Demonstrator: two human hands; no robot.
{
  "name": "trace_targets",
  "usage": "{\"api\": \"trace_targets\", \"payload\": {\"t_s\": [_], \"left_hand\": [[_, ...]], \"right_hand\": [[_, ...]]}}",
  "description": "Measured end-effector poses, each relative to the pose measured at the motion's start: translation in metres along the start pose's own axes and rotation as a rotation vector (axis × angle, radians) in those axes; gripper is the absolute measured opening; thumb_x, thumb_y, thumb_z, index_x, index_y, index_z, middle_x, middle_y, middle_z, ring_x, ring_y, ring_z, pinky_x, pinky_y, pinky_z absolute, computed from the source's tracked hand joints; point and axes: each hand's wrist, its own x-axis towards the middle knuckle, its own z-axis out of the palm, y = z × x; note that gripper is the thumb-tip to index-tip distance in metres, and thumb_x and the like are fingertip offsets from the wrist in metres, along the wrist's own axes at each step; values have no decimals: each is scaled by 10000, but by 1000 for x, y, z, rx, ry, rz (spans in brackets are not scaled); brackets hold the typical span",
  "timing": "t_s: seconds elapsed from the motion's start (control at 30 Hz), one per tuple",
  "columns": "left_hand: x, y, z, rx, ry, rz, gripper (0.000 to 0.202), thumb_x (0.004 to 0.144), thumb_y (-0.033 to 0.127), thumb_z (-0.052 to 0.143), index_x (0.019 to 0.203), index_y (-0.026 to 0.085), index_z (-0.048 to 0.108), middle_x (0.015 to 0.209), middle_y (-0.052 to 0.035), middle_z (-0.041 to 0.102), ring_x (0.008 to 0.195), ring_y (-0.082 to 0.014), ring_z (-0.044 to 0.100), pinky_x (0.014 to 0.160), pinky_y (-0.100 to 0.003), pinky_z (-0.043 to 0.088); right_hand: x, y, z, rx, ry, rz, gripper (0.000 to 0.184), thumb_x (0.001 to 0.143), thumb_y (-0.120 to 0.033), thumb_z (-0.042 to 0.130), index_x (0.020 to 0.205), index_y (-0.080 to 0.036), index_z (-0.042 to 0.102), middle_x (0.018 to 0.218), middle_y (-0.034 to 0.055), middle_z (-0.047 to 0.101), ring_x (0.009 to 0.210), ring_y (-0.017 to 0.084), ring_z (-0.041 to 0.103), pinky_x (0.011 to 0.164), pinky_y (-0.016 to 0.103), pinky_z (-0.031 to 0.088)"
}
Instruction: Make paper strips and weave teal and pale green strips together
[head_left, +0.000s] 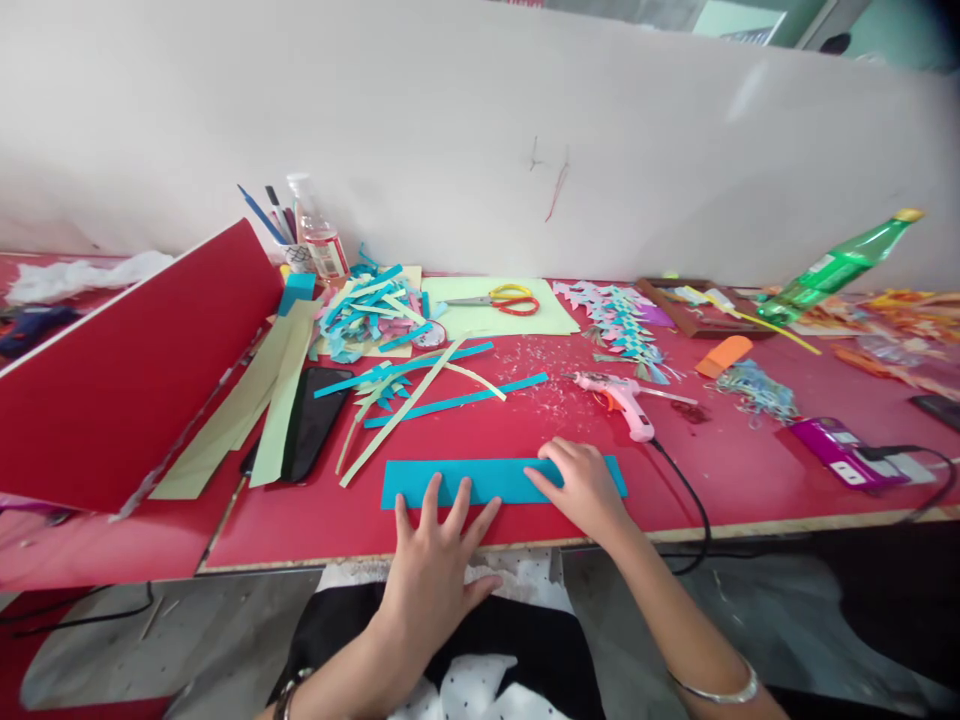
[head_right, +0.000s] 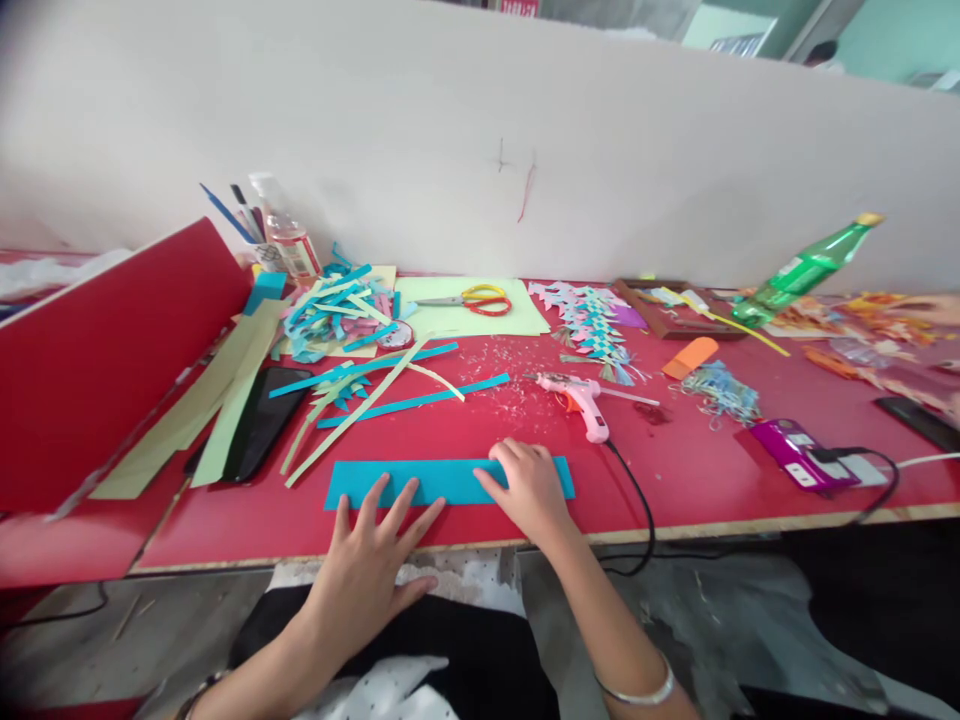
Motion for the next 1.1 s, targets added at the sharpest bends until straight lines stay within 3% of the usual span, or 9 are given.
{"api": "trace_targets", "payload": {"t_s": [0.27, 0.43, 0.6, 0.67, 0.77, 0.87, 0.97, 1.1], "left_hand": [[3, 4, 0, 30, -11, -21, 709, 713, 629, 365, 1321, 333, 153, 1344, -61, 323, 1202, -396, 208, 846, -667, 211], [3, 4, -3, -11, 37, -25, 683, 698, 633, 389, 1298, 332, 257, 1305, -70, 379, 1179, -402, 257, 861, -660, 201], [19, 0, -7, -133, 92, 64, 585, 732, 620, 345, 1155, 241, 488, 1195, -85, 485, 1178, -272, 334, 1003, -492, 156], [28, -1, -5, -180, 99, 154, 558, 773, 585, 299, 1168, 228, 468, 1260, -71, 431, 1216, -231, 287, 1016, -440, 160], [38, -1, 1, -208, 73, 263, 587, 788, 577, 264, 1275, 255, 322, 1364, -51, 288, 1255, -216, 214, 1006, -412, 187], [41, 1, 5, -183, 57, 268, 635, 763, 612, 269, 1313, 300, 215, 1398, -45, 208, 1267, -235, 176, 996, -463, 170], [39, 3, 6, -135, 57, 237, 652, 742, 636, 273, 1314, 335, 183, 1404, -48, 186, 1267, -270, 159, 967, -547, 140], [37, 4, 4, -109, 45, 225, 695, 709, 671, 285, 1314, 358, 146, 1408, -57, 168, 1267, -289, 144, 945, -581, 136]], "right_hand": [[-10, 11, -2, -186, 71, 150, 249, 840, -328, 385, 677, -185, 508, 711, 18, 562, 724, 154, 498, 784, 293, 262], [-9, 9, -5, -246, 40, 130, 229, 845, -318, 381, 717, -194, 525, 720, 11, 574, 720, 151, 494, 827, 316, 220], [-8, 5, -8, -283, 29, 121, 209, 844, -318, 385, 758, -199, 534, 736, 18, 569, 729, 156, 487, 762, 308, 222], [-7, 2, -8, -283, 35, 134, 211, 844, -320, 386, 753, -199, 534, 735, 19, 567, 728, 158, 489, 745, 314, 216], [-5, -3, -5, -239, 41, 136, 194, 843, -312, 392, 757, -204, 528, 744, 14, 570, 735, 159, 496, 744, 325, 204], [-5, -4, -1, -154, 87, 147, 167, 832, -308, 408, 765, -206, 523, 762, 11, 580, 758, 159, 505, 771, 336, 192], [-8, 3, 0, -78, 129, 182, 169, 809, -341, 436, 746, -204, 512, 762, 2, 588, 766, 159, 517, 799, 346, 182], [-16, 19, -2, -45, 130, 227, 185, 791, -376, 451, 747, -206, 508, 763, -5, 597, 771, 164, 530, 799, 346, 193]]}}
